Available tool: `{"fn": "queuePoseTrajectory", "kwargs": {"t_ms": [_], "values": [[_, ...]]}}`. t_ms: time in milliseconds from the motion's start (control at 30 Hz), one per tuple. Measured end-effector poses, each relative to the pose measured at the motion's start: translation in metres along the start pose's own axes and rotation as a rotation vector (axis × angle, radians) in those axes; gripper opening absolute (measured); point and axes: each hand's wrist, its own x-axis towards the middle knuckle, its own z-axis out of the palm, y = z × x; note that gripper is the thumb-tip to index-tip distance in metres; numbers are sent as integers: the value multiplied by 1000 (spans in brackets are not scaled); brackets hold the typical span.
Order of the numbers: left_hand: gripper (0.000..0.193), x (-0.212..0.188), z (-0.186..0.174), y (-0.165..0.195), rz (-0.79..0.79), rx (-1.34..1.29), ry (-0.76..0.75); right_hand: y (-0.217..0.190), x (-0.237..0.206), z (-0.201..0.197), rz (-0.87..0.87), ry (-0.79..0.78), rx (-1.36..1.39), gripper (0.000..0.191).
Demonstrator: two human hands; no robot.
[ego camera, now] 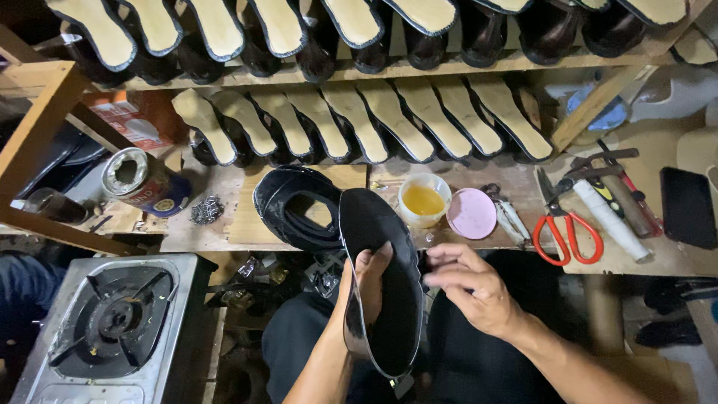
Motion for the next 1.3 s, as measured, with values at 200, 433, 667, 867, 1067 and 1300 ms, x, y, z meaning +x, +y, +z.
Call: {"fn": "queuePoseTrajectory", "kwargs": {"t_ms": [200,433,667,867,1067,1300], "values": [[35,8,-5,-6,-239,571,19,-10,1,2,359,28,255,53],[25,-2,-11,-5,-246,522,-240,-11,20,-26,-110,7,-142,32],[33,6,-7,-5,-81,402,-299,-6,9,-25,-280,-76,-255,35],[38,14,13,-10,-122,322,-241,4,1,-35,-255,40,-288,36],[41,30,32,-16,-57,201,-295,2,-12,-45,-437,52,-353,36],[37,60,31,-51,-260,225,-175,-1,-30,-63,-356,-35,-289,26]]}}
